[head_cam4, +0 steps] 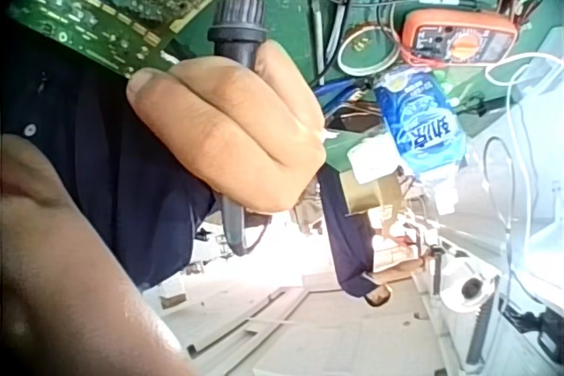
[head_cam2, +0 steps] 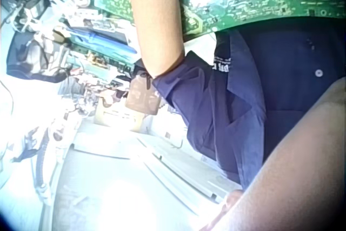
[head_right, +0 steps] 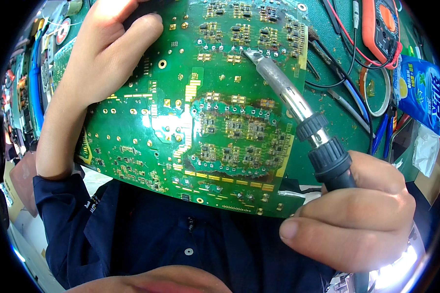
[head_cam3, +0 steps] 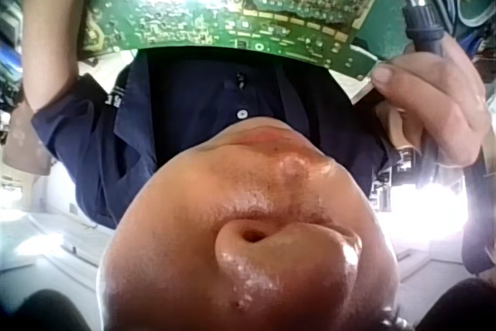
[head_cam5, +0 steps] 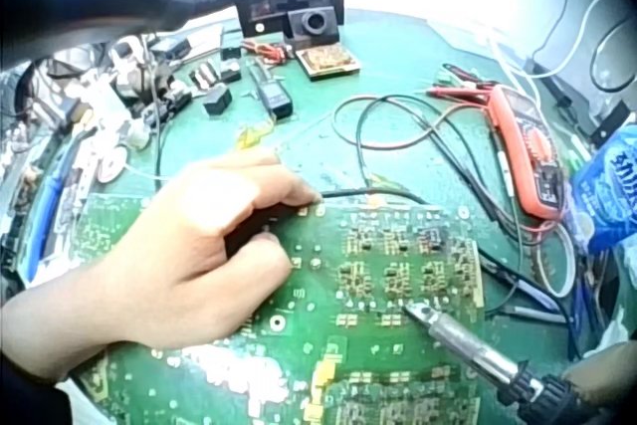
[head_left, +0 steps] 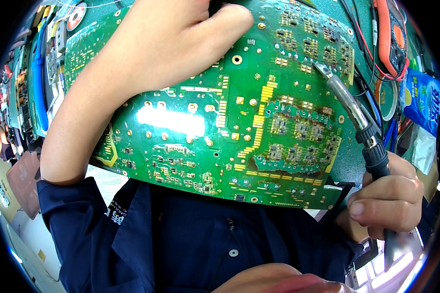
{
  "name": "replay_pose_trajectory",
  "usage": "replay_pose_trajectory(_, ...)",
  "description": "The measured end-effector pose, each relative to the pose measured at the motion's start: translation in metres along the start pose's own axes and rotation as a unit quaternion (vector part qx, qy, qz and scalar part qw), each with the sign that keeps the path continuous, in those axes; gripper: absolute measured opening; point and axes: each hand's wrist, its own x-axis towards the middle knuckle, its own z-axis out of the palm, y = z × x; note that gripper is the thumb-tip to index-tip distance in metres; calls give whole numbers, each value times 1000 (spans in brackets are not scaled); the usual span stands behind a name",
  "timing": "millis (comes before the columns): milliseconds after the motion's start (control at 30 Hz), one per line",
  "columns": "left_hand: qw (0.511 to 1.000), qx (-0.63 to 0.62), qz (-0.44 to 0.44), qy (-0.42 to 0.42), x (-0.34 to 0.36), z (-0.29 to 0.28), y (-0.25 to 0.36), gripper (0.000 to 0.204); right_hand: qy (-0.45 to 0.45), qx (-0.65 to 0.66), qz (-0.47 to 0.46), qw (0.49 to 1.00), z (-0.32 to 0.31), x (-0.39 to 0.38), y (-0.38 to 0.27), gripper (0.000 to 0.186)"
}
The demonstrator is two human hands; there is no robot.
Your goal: The person uses a soldering iron and a desoldering pump on a green printed circuit board.
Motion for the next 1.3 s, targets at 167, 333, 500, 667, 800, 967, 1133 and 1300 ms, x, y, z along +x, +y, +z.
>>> replay_pose_trajectory(167,1000,1,17,-19,0,-3,-11,25,16,-26,2,1000,5,0,-4,15)
replay_pose_trajectory(333,1000,3,27,-13,-1,-2,-12,25,40,-72,32,996,22,8,-20,7)
replay_pose_trajectory(500,999,-8,36,-6,3,-3,-8,25,-10,-105,16,994,17,10,-25,11)
replay_pose_trajectory(667,999,-30,26,6,1,-6,7,25,-42,-111,-29,992,20,10,-16,14)
replay_pose_trajectory(800,998,-51,30,-5,3,-5,1,25,-29,-129,-21,991,23,10,-22,14)
replay_pose_trajectory(967,1000,-6,27,-14,-1,-3,-9,25,-21,-117,13,993,25,11,-24,12)
replay_pose_trajectory(1133,999,-3,44,-19,4,-3,-12,24,-6,-118,87,989,20,16,-39,16)
replay_pose_trajectory(1300,999,10,45,-16,1,-3,-10,24,-9,-181,78,980,28,17,-39,27)
